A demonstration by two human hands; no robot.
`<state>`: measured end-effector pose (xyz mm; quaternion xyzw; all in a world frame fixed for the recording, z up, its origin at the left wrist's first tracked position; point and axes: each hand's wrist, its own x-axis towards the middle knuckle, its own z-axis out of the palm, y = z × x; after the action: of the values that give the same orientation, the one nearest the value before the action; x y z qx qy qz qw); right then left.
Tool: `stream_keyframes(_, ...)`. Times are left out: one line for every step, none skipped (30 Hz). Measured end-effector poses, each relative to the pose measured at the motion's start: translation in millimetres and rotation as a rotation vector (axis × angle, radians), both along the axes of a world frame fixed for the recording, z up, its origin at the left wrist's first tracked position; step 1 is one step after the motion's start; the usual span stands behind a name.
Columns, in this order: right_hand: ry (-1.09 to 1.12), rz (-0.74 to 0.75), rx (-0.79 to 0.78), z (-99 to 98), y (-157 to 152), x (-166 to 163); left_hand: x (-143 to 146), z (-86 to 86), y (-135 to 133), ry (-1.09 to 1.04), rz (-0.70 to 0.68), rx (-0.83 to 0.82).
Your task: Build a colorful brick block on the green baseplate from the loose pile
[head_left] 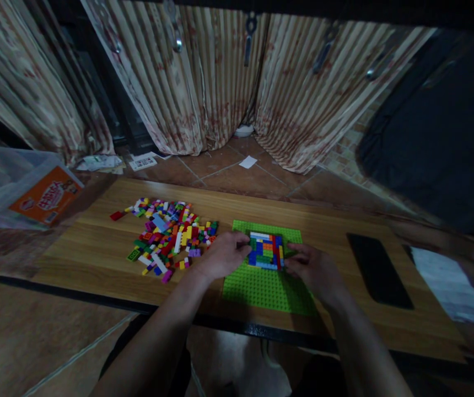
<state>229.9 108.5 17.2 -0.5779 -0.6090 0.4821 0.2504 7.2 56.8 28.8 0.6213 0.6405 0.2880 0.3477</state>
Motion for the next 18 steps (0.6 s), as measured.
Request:
stream_keyframes(0.002,-0.006,-0.006,0.4,0.1,-0.6,0.4,0.3,0.0,0.004,0.003,0.003)
stream_keyframes(0.008,-0.010,-0.012,0.9,0.1,-1.3,1.0,0.7,0.0,0.004,0.009,0.006)
stream_keyframes(0.016,-0.013,-0.018,1.3,0.0,-2.0,1.7,1.1,0.0,0.001,0.014,0.006)
stream_keyframes(0.025,-0.017,-0.021,1.7,-0.2,-2.7,2.6,1.5,-0.1,-0.006,0.022,0.004)
stream_keyframes(0.034,-0.023,-0.023,2.1,-0.3,-3.4,3.6,1.9,-0.2,-0.014,0.035,-0.001)
stream_keyframes(0.041,-0.027,-0.024,2.3,-0.4,-3.9,4.7,2.4,-0.2,-0.018,0.048,-0.007)
stream_keyframes(0.047,-0.031,-0.026,2.4,-0.5,-4.2,5.8,2.9,-0.2,-0.019,0.062,-0.013)
stream_keyframes(0.052,-0.037,-0.030,2.4,-0.5,-4.3,6.9,3.5,-0.2,-0.018,0.075,-0.019)
stream_keyframes(0.052,-0.039,-0.034,2.3,-0.5,-4.3,7.9,4.2,0.0,-0.012,0.083,-0.024)
stream_keyframes(0.048,-0.037,-0.035,2.1,-0.4,-4.2,8.7,4.9,0.1,0.001,0.088,-0.028)
stream_keyframes(0.042,-0.032,-0.031,1.9,-0.4,-4.0,9.3,5.5,0.3,0.018,0.084,-0.032)
stream_keyframes(0.033,-0.027,-0.021,1.8,-0.5,-4.0,9.7,6.1,0.5,0.034,0.079,-0.036)
stream_keyframes(0.024,-0.022,-0.009,1.8,-0.6,-4.0,10.0,6.3,0.6,0.046,0.074,-0.037)
stream_keyframes(0.016,-0.017,0.004,1.7,-0.8,-4.2,10.1,6.3,0.7,0.055,0.068,-0.036)
stream_keyframes(0.014,-0.014,0.014,1.7,-1.1,-4.5,10.2,5.9,0.7,0.061,0.065,-0.034)
stream_keyframes(0.015,-0.013,0.017,1.5,-1.5,-4.9,10.2,5.2,0.6,0.062,0.068,-0.032)
stream_keyframes(0.020,-0.013,0.012,1.1,-1.8,-5.1,10.1,4.3,0.5,0.061,0.076,-0.029)
stream_keyframes(0.029,-0.013,0.005,0.4,-2.1,-5.0,10.1,3.4,0.2,0.059,0.084,-0.025)
